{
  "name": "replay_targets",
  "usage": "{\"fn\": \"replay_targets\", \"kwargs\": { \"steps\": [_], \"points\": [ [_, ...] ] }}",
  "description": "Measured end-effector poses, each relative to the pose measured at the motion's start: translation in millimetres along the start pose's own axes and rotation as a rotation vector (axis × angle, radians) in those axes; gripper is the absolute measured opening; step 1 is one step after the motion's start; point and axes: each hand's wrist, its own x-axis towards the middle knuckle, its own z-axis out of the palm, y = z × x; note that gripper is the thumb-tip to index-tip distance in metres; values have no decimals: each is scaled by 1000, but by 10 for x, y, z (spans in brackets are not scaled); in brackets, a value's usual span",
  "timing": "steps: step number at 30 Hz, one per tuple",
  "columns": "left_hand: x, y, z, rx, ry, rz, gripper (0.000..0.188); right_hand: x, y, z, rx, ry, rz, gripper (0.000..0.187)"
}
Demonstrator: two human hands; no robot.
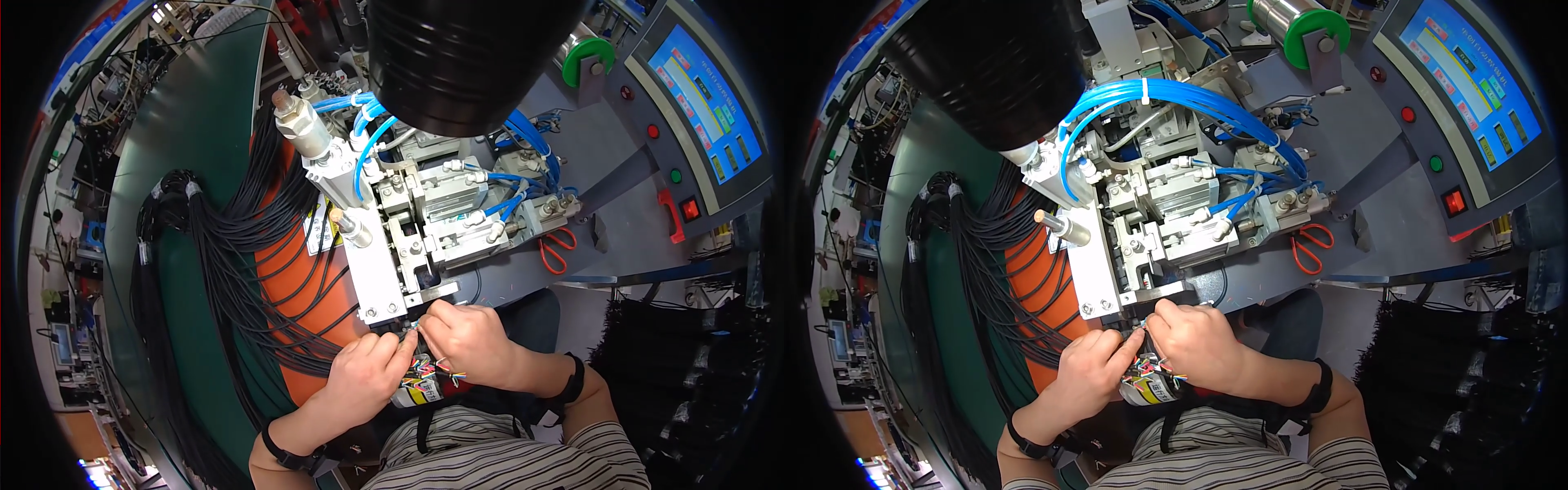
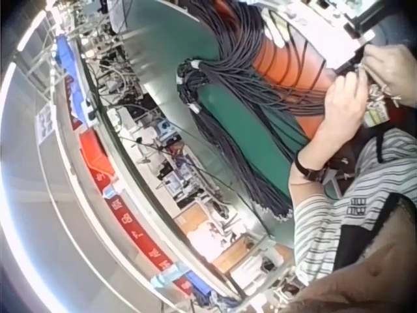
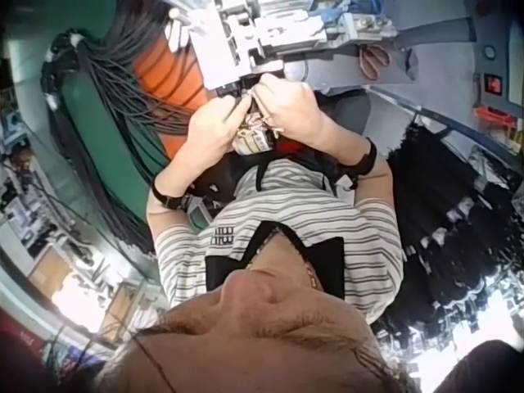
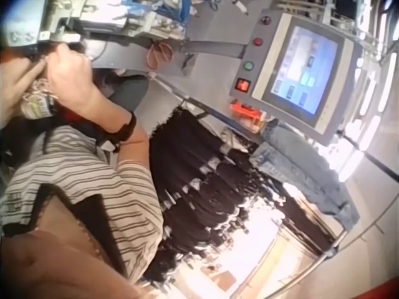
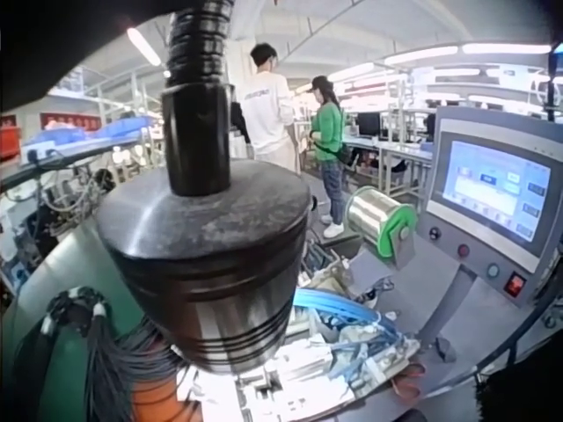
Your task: The person reaches into a bowl of metal components, picks one up, and inserts it into a machine. They then pick up a bundle of wires, separate the individual wire ends, and feed them into the machine.
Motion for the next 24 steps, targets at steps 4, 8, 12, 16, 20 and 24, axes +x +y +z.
{"fn": "replay_targets", "kwargs": {
  "steps": [4,8,12,16,20,24],
  "points": [
    [64,1,-19,22,-29,17,44,27,36,-17,-16,-58,24,11],
    [99,7,-18,64,-60,31,42,-14,69,61,60,53,60,11],
    [75,22,12,60,-30,-3,42,-25,73,58,90,67,49,10],
    [113,36,-30,53,-38,-38,43,-61,138,135,217,61,85,10],
    [13,5,27,-52,34,-99,43,-85,148,199,178,156,15,13],
    [19,-14,51,7,50,-84,44,-76,29,169,90,173,-15,14]
  ]
}}
